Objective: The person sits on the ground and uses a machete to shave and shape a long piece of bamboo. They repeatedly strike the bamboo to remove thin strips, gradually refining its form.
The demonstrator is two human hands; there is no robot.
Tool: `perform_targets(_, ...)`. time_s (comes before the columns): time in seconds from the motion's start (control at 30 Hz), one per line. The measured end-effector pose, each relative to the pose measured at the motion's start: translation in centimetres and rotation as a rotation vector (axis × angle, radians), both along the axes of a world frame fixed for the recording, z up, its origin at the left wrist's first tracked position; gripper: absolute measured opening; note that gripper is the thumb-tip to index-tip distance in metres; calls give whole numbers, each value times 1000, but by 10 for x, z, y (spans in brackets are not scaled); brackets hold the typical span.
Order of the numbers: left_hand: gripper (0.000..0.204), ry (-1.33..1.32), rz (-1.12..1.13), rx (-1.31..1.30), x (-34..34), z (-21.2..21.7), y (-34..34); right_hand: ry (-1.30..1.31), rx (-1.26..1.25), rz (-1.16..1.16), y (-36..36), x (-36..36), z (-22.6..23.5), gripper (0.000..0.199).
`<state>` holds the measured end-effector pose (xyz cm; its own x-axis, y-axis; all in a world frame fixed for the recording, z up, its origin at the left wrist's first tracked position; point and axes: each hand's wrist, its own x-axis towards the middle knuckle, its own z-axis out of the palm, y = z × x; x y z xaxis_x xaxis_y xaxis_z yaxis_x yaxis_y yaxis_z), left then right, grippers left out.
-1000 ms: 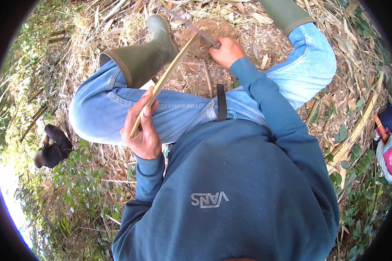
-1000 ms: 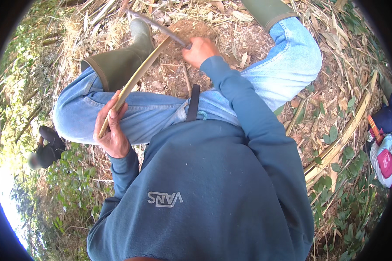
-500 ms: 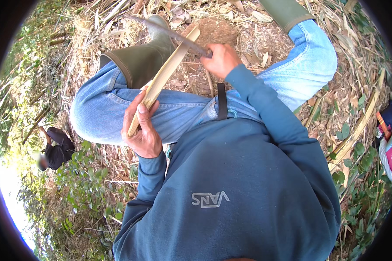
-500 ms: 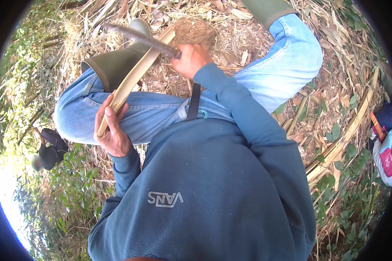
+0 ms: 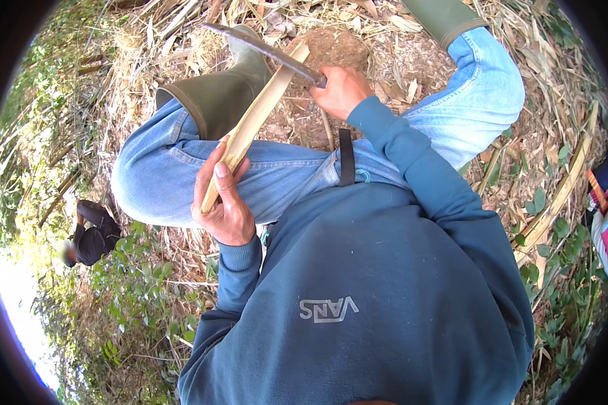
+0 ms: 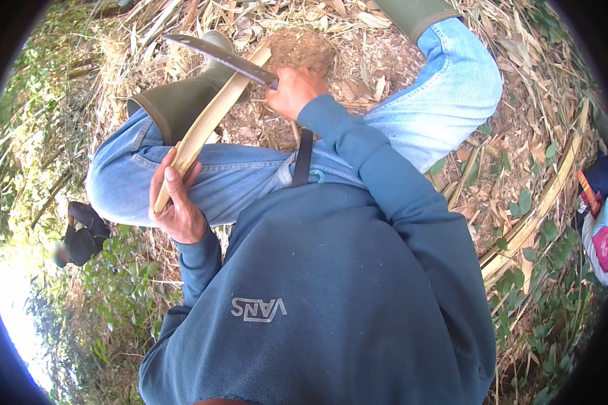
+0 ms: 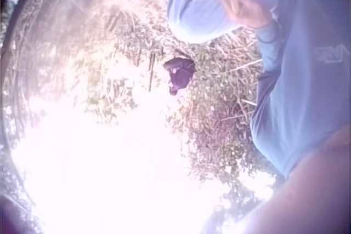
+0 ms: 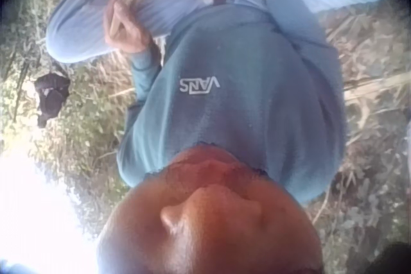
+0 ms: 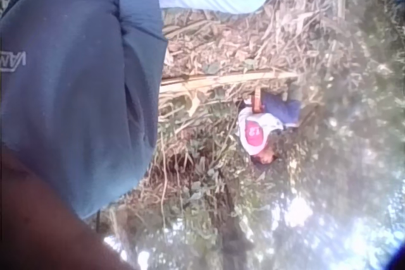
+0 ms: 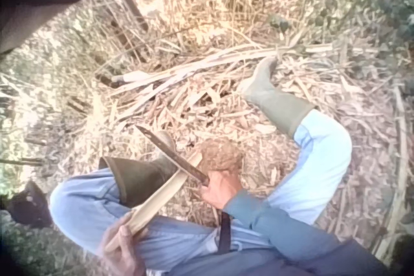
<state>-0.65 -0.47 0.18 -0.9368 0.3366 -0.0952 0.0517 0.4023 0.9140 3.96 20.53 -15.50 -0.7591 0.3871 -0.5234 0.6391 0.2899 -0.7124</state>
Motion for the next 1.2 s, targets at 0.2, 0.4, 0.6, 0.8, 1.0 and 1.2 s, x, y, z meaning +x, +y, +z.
perform_targets(0.2, 33, 10, 5, -9, 1, 4, 4, -97, 56, -21, -1, -8, -14, 32)
perform_targets(0.4, 32, 26, 10, -30, 1, 2, 3, -94, 90, -10, 1, -10, -21, 30)
perform_targets(0.6, 31, 13, 18, -4, 2, 0, 0, -53, 99, 34, -3, -9, 2, 30)
perform_targets(0.8, 32, 21, -14, 7, 1, 0, -1, -143, 81, 26, 12, -14, -9, 30)
perform_targets(1.0, 30, 10, -26, 14, 3, 3, 1, -234, 56, -35, 19, -15, -25, 30)
perform_targets(1.2, 24, -5, -86, 20, -1, 5, -5, -27, 50, 112, 7, 8, 21, 32)
